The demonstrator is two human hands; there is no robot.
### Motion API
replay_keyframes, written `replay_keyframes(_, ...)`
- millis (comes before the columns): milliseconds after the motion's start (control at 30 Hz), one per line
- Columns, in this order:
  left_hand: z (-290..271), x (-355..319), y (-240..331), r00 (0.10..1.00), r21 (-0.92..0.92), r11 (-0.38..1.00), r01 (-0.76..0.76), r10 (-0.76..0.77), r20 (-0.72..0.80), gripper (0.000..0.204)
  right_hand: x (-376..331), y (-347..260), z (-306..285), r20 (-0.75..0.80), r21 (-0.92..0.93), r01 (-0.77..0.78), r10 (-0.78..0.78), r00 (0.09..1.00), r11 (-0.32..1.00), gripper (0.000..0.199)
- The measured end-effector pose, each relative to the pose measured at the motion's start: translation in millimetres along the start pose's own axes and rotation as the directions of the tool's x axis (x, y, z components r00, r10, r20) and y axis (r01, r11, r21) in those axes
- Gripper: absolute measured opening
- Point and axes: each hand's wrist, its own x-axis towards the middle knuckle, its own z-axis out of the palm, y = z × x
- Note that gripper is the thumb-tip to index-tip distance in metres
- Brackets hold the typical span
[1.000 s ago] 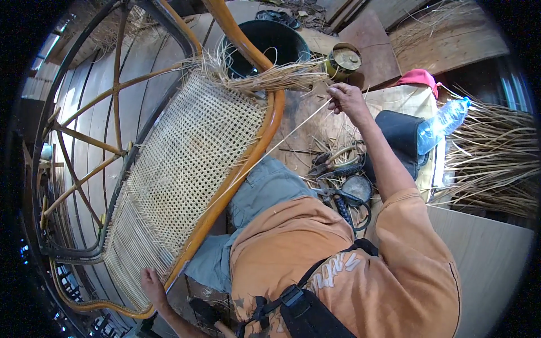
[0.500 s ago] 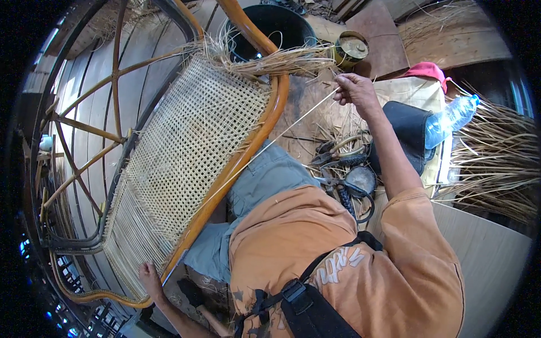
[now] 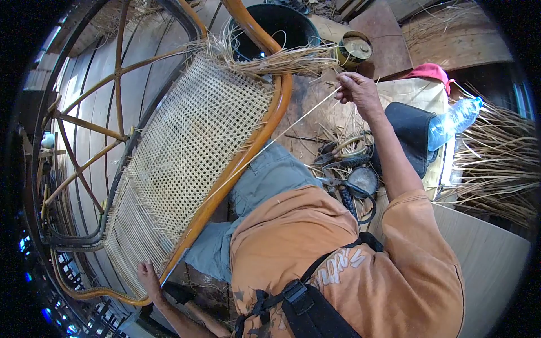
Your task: Repairing the seat of a rattan chair by weaving and trimming bamboo or rattan strands.
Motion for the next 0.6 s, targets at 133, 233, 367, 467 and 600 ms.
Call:
replay_keyframes(133,-1.8,-1.2,-1.2,1.0,-0.02,1.0,0.022,-0.022,0.0,0.03,1.7,2.3,1.5,-0.002,0.017,0.018,-0.018,1.0,1.0,0.024)
replay_keyframes(233,-2.4,-4.6,-2.5,0.999,0.004,1.0,0.029,-0.029,-0.021,0.028,6.3,6.7,0.9,-0.029,-0.039,0.0,-0.001,1.0,0.999,0.026)
replay_keyframes(367,-4.0,-5.4,3.8,0.999,0.04,0.999,0.037,-0.037,0.002,0.025,7.6,7.2,-4.5,-0.021,-0.115,0.002,-0.004,1.0,0.993,0.026)
replay_keyframes(467,-11.2,-5.7,16.0,0.948,0.01,0.983,0.183,-0.179,0.262,0.023,16.9,16.2,-17.9,-0.105,-0.23,-0.029,0.005,0.995,0.973,0.024)
replay_keyframes(600,-16.5,-13.3,29.0,0.845,-0.055,0.957,0.284,-0.223,0.486,0.018,30.0,25.1,-37.8,-0.126,-0.3,-0.04,0.002,0.992,0.953,0.023)
